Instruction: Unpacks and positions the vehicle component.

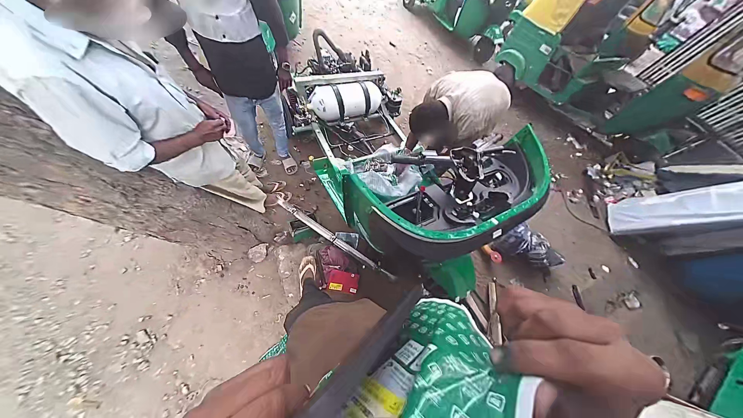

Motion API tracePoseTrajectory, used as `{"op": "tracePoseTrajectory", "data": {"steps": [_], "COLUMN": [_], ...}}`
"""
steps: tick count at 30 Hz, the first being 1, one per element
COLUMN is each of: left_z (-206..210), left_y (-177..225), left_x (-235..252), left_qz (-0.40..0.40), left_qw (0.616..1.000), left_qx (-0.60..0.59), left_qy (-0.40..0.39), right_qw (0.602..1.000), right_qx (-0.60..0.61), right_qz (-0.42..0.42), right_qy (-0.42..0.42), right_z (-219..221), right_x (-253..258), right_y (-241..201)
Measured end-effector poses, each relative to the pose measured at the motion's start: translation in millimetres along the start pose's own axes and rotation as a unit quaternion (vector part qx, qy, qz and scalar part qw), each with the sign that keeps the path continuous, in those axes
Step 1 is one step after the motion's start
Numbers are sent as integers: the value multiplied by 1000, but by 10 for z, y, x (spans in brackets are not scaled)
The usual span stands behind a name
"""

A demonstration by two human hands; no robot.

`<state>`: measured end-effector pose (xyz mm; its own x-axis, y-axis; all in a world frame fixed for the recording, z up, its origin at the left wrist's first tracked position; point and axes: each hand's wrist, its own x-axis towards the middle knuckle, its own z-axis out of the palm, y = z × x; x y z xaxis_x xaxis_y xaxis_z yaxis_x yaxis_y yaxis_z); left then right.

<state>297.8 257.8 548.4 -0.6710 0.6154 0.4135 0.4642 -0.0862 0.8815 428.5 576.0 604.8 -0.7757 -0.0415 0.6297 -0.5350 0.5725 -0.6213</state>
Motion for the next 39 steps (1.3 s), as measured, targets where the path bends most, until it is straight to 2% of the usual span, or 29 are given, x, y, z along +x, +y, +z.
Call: {"op": "tracePoseTrajectory", "data": {"steps": [2,5,7,11,15,17,20,23,26,30,35,37,39], "left_z": [45,130,163,-82,-250,-72,353,508,508,549,650,660,662], "left_y": [-34,-151,-269,-472,-418,-407,-476,-551,-534,-513,-543,-562,-570], "left_x": [28,93,145,502,947,958,630,395,418,443,378,302,278], "left_qz": [-44,-75,-87,-120,-126,-79,-14,-12,-2,-25,-30,-19,-19], "left_qw": [997,992,989,984,987,992,989,990,989,983,985,989,990], "left_qx": [24,-25,-66,-125,-61,15,110,123,123,118,124,117,111], "left_qy": [50,98,103,36,-79,-100,-98,-60,-81,-142,-116,-93,-84], "right_qw": [1000,999,999,997,983,978,978,989,998,951,899,886,890], "right_qx": [-25,-47,-37,19,-4,-32,-54,-52,65,263,343,352,335], "right_qz": [12,-9,-21,-46,-121,-130,-126,-86,-11,122,225,254,264], "right_qy": [3,-18,-31,-60,-140,-163,-160,-107,12,109,156,161,161], "right_z": [76,123,159,201,334,447,573,663,799,1002,1019,1049,1054], "right_x": [112,230,243,338,381,328,149,-64,-273,-461,-586,-613,-623], "right_y": [49,48,35,51,13,29,100,157,271,349,318,295,313]}}
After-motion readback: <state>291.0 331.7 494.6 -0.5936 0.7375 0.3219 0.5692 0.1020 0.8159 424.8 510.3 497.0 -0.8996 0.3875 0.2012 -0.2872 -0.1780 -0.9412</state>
